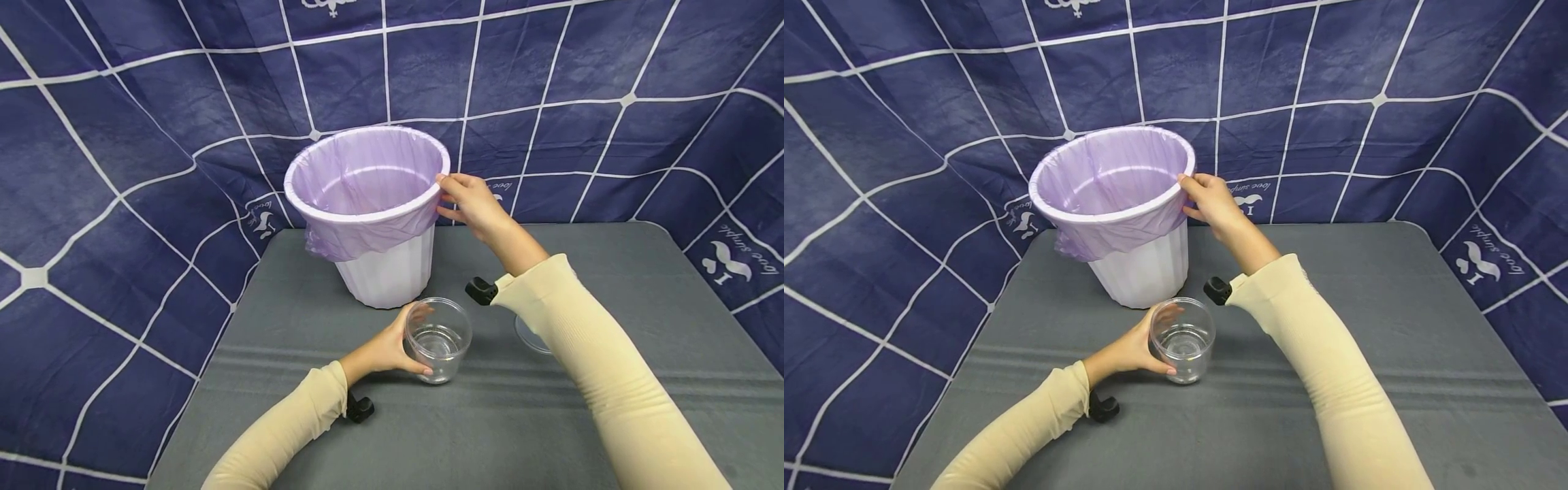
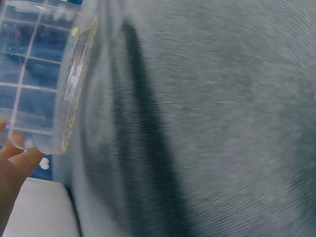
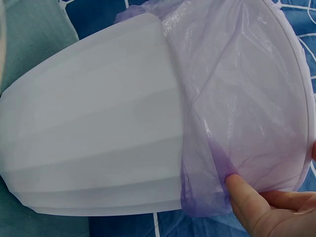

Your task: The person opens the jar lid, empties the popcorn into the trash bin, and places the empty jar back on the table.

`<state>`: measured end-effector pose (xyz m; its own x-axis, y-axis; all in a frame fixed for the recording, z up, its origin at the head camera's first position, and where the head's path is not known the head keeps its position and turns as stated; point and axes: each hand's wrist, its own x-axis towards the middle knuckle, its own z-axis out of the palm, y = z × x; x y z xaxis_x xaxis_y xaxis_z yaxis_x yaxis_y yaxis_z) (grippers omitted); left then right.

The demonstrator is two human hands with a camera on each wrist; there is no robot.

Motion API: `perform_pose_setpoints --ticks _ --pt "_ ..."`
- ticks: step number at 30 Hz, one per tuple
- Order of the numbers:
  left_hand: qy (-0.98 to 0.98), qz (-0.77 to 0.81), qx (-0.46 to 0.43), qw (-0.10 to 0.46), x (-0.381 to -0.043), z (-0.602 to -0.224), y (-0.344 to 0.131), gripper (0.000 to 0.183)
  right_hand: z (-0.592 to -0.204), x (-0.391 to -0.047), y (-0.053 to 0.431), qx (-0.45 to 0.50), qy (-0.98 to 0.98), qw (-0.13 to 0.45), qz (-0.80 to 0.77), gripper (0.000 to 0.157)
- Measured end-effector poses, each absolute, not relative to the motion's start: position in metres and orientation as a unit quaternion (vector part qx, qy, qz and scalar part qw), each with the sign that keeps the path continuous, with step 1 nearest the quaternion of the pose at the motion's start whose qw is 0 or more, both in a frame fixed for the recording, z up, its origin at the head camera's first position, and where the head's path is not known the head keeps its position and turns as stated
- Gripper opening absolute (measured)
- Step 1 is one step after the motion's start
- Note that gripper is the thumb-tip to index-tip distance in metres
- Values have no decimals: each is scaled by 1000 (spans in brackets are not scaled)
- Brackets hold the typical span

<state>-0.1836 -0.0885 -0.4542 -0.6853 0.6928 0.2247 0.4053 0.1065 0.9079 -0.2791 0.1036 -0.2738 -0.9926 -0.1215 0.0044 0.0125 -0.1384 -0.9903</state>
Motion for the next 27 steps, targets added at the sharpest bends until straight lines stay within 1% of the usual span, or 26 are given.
perform_pose_setpoints --ticks 7,11,13,17,20,23,27 --pt "742 544 365 143 -170 -442 -88 101 -274 -279 101 -37 652 47 -756 39" --pt "738 549 368 138 -170 -448 -88 103 -274 -280 100 -38 653 52 -754 39" --pt "738 550 366 135 -174 -460 -88 109 -274 -281 99 -39 653 53 -754 42" --pt "775 513 345 135 -181 -480 -91 130 -275 -281 99 -39 655 52 -753 44" --pt "795 489 334 134 -182 -483 -95 137 -275 -280 98 -42 661 51 -747 47" --pt "786 499 345 120 -182 -476 -98 132 -276 -279 100 -50 669 46 -740 51" --pt "780 506 357 90 -181 -458 -99 122 -278 -277 107 -60 668 37 -741 61"
